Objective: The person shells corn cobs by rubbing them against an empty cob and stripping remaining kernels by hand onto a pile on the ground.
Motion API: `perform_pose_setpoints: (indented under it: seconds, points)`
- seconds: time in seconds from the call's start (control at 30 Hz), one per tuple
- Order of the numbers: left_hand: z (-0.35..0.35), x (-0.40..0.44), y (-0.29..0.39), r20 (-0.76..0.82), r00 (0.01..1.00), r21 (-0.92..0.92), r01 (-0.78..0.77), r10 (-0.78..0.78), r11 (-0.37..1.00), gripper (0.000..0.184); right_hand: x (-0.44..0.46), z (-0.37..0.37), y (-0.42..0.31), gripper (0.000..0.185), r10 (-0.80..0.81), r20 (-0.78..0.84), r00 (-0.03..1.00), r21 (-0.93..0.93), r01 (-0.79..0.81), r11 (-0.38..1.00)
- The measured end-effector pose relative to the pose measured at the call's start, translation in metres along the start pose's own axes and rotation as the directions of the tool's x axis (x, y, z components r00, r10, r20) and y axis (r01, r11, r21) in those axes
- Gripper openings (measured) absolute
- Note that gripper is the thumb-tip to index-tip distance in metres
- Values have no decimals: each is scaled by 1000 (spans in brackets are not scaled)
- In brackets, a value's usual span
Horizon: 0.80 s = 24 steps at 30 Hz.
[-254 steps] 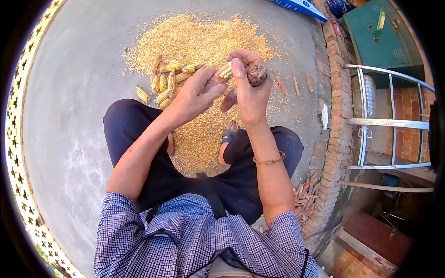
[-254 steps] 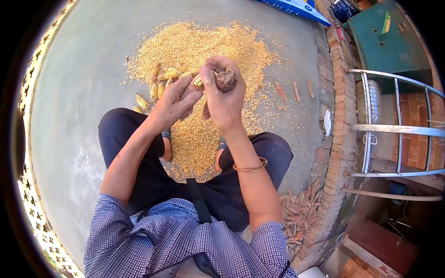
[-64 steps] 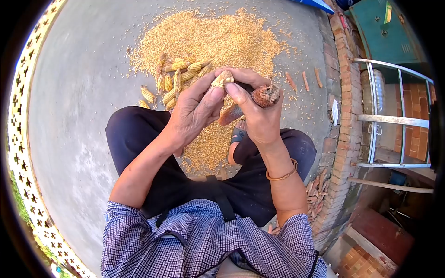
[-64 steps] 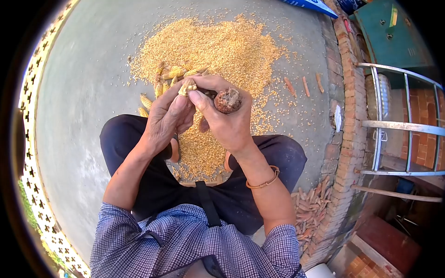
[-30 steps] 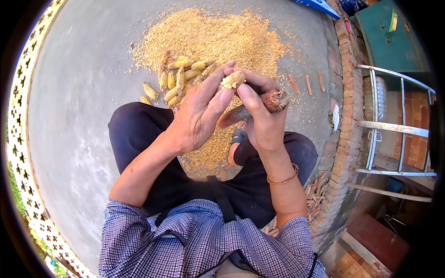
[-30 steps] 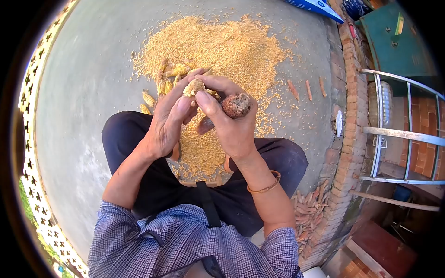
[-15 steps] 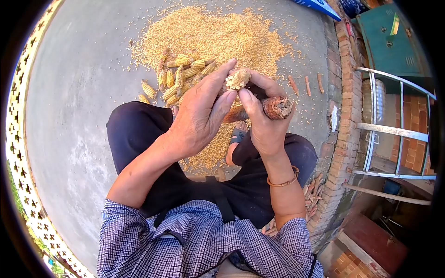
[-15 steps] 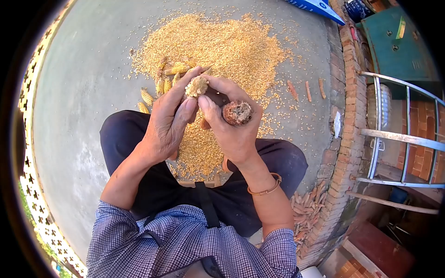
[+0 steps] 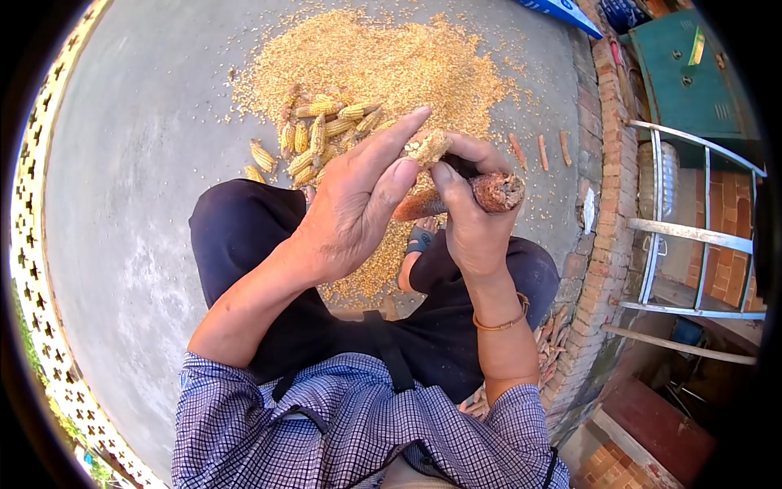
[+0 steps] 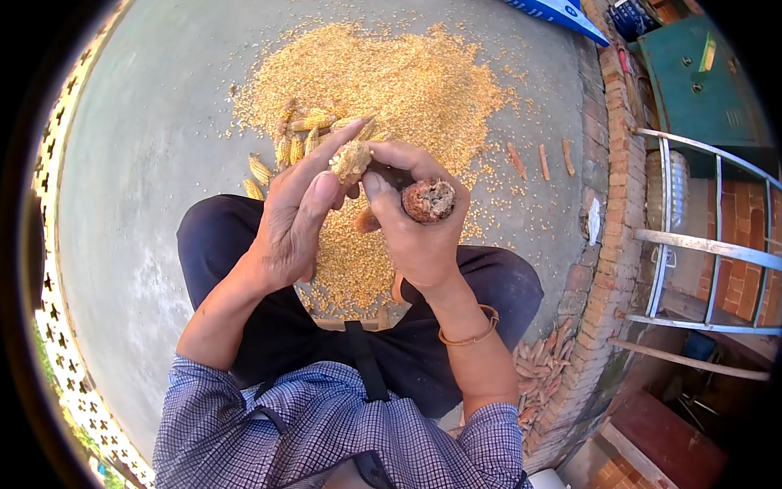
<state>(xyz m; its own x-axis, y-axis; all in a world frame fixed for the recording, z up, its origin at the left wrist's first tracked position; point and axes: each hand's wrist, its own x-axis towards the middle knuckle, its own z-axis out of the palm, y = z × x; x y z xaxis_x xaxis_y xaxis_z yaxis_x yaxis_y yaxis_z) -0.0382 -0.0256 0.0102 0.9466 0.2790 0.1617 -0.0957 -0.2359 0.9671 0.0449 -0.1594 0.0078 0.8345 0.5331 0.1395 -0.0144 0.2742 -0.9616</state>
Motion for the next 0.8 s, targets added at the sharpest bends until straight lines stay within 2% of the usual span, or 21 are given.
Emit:
perform_pose_setpoints:
  seconds: [0.07,0.13,0.2,0.3,0.5,0.6,0.7,0.8]
  points:
    - [3,3,-6,-39,999,-80,-16,13,997,50,1,-1,-2,23,-2,21,1000,-12,2,1000]
    - [2,3,-4,-29,997,-190,70,-77,979,52,2,-1,1,24,-56,44,997,-24,57,998]
    - [-6,3,7,50,967,-309,253,-250,917,50,4,-3,7,24,-152,72,986,-36,155,987]
    - [-3,5,4,39,964,-348,259,-262,901,48,1,-3,8,22,-145,60,988,-103,151,983]
    - [-2,4,-3,106,925,-436,372,-364,820,49,-1,1,5,16,-17,-9,1000,-70,16,997]
    - [1,5,-3,116,927,-521,363,-358,772,49,1,2,9,14,-102,-18,995,-79,100,992]
    - [0,6,-5,145,915,-527,393,-375,753,47,-2,8,-4,12,73,-30,997,77,-70,995]
    - [-6,6,-3,222,910,-532,415,-351,738,46,1,2,9,13,-80,-32,996,-77,77,994]
